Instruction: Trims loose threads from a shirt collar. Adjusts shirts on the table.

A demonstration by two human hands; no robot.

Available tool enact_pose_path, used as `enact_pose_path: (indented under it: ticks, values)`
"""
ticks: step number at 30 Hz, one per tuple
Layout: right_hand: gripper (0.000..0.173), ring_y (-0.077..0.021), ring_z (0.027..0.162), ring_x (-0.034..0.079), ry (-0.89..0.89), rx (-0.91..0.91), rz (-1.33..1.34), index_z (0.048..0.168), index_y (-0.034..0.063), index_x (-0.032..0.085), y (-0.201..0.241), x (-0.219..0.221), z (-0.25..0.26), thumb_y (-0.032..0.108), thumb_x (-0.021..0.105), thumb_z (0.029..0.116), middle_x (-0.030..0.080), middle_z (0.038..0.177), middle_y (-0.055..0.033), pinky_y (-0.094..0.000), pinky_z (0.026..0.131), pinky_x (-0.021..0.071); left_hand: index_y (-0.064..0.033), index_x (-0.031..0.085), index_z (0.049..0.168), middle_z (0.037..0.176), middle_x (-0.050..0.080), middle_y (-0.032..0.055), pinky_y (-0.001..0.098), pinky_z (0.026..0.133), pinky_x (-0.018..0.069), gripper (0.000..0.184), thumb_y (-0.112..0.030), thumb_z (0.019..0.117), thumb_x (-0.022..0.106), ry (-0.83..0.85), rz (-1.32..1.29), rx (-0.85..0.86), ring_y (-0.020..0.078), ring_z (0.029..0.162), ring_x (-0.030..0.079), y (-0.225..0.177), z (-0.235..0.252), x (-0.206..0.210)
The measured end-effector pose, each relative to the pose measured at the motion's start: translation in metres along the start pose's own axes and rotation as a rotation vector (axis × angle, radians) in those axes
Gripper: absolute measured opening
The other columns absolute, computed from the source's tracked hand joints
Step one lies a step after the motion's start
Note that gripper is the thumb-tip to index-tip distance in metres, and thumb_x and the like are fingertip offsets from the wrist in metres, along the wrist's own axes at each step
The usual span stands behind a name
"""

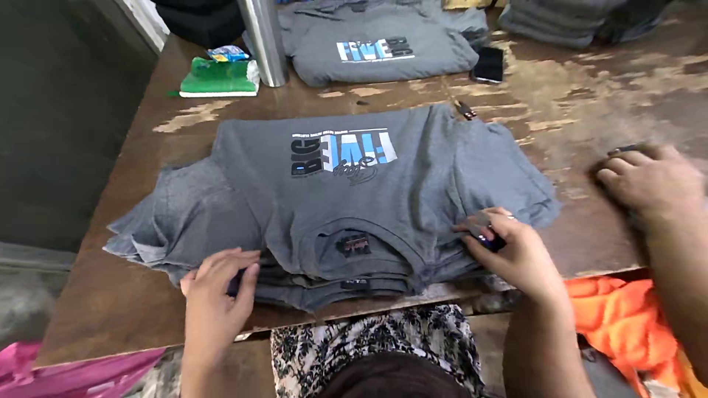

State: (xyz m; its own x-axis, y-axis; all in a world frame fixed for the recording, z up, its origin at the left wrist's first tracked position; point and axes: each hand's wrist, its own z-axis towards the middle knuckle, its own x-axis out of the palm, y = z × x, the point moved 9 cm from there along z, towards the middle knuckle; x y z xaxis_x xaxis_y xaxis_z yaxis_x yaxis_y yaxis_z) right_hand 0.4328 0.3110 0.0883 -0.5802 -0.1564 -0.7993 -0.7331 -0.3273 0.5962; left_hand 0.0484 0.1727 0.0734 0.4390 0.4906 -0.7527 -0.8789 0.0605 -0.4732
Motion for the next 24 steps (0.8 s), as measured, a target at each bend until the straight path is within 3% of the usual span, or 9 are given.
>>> enact_pose_path:
  ticks: [3, 5, 9, 11, 13, 16, 19, 21, 24]
  values:
    - [0.013, 0.0011, 0.081, 0.058, -0.304, -0.32, 0.261, 0.086, 0.0057, 0.059, -0.053, -0.021, -0.006, 0.017, 0.061, 0.092, 0.067, 0.091, -0.001, -0.0171, 0.072, 0.0476, 0.0095, 0.064, 0.104, 0.108, 0.068, 0.0228, 0.0392, 0.095, 0.0519, 0.041, -0.028, 0.1061, 0.048, -0.041, -0.056, -0.007, 0.0222, 0.106, 0.065, 0.007, 0.017, -0.034]
    - [0.009, 0.0069, 0.08, 0.059, -0.375, -0.278, 0.35, 0.091, 0.0108, 0.058, -0.057, -0.047, 0.004, 0.018, 0.064, 0.0929, 0.067, 0.094, 0.0079, -0.0151, 0.071, 0.0502, 0.013, 0.061, 0.11, 0.109, 0.064, 0.0315, 0.0518, 0.091, 0.0503, 0.043, -0.027, 0.1069, 0.046, -0.073, 0.065, -0.026, 0.0372, 0.103, 0.063, 0.006, 0.045, -0.057]
    - [0.023, -0.0039, 0.073, 0.054, -0.535, -0.176, 0.182, 0.097, -0.0033, 0.059, -0.052, -0.073, 0.057, 0.019, 0.061, 0.0965, 0.059, 0.085, -0.0053, -0.0234, 0.07, 0.0478, 0.0071, 0.064, 0.122, 0.121, 0.06, 0.0393, 0.0801, 0.098, 0.0306, 0.042, -0.029, 0.1082, 0.046, -0.005, 0.253, -0.176, 0.0632, 0.121, 0.05, 0.001, 0.13, -0.052]
    - [0.028, -0.03, 0.088, 0.062, -0.454, -0.084, 0.031, 0.101, -0.0112, 0.06, -0.058, -0.058, 0.09, 0.016, 0.06, 0.0983, 0.063, 0.096, -0.0249, -0.047, 0.081, 0.0509, 0.0035, 0.065, 0.127, 0.129, 0.059, 0.0374, 0.0824, 0.099, 0.0267, 0.037, -0.025, 0.1073, 0.051, 0.066, 0.287, -0.221, 0.0634, 0.13, 0.043, 0.013, 0.163, -0.019]
    - [0.028, -0.0505, 0.117, 0.057, -0.256, 0.0, -0.097, 0.111, -0.0125, 0.064, -0.068, -0.027, 0.11, 0.013, 0.061, 0.0983, 0.058, 0.121, -0.0351, -0.0654, 0.099, 0.0452, 0.0027, 0.061, 0.135, 0.141, 0.051, 0.036, 0.0844, 0.1, 0.0262, 0.038, -0.019, 0.1054, 0.055, 0.184, 0.306, -0.192, 0.0636, 0.138, 0.034, 0.032, 0.174, 0.027]
    - [0.023, -0.0531, 0.125, 0.05, -0.32, -0.098, -0.194, 0.104, -0.0073, 0.065, -0.057, -0.02, 0.082, 0.013, 0.064, 0.095, 0.053, 0.133, -0.0321, -0.0685, 0.098, 0.0432, 0.0034, 0.061, 0.135, 0.141, 0.052, 0.0338, 0.0768, 0.101, 0.0335, 0.037, -0.013, 0.1015, 0.059, 0.136, 0.23, 0.004, 0.0598, 0.135, 0.039, -0.006, 0.161, 0.05]
    - [0.025, -0.0293, 0.097, 0.06, -0.41, -0.268, -0.03, 0.101, -0.0025, 0.063, -0.03, -0.024, 0.025, 0.021, 0.055, 0.0985, 0.06, 0.108, -0.0175, -0.0472, 0.082, 0.052, -0.0025, 0.065, 0.128, 0.111, 0.069, 0.0196, 0.0629, 0.094, 0.0485, 0.04, -0.033, 0.1019, 0.06, 0.288, 0.021, 0.183, 0.0405, 0.106, 0.064, -0.098, 0.099, 0.076]
    - [0.025, -0.0087, 0.075, 0.06, -0.294, -0.315, 0.269, 0.098, 0.0006, 0.062, -0.025, -0.006, -0.001, 0.025, 0.056, 0.1012, 0.063, 0.088, -0.0049, -0.0281, 0.066, 0.0537, -0.0129, 0.06, 0.144, 0.118, 0.073, 0.0109, 0.0626, 0.101, 0.0465, 0.061, -0.052, 0.0961, 0.064, 0.565, -0.104, 0.27, 0.0334, 0.112, 0.067, -0.152, 0.041, 0.119]
    - [0.022, -0.0002, 0.082, 0.061, -0.192, -0.369, 0.535, 0.089, 0.0052, 0.054, -0.016, 0.021, -0.031, 0.021, 0.056, 0.1037, 0.065, 0.089, -0.002, -0.0185, 0.073, 0.0516, -0.018, 0.049, 0.154, 0.131, 0.07, 0.01, 0.0627, 0.107, 0.0425, 0.084, -0.066, 0.0869, 0.065, 0.546, -0.23, 0.478, 0.031, 0.126, 0.063, -0.21, -0.002, 0.145]
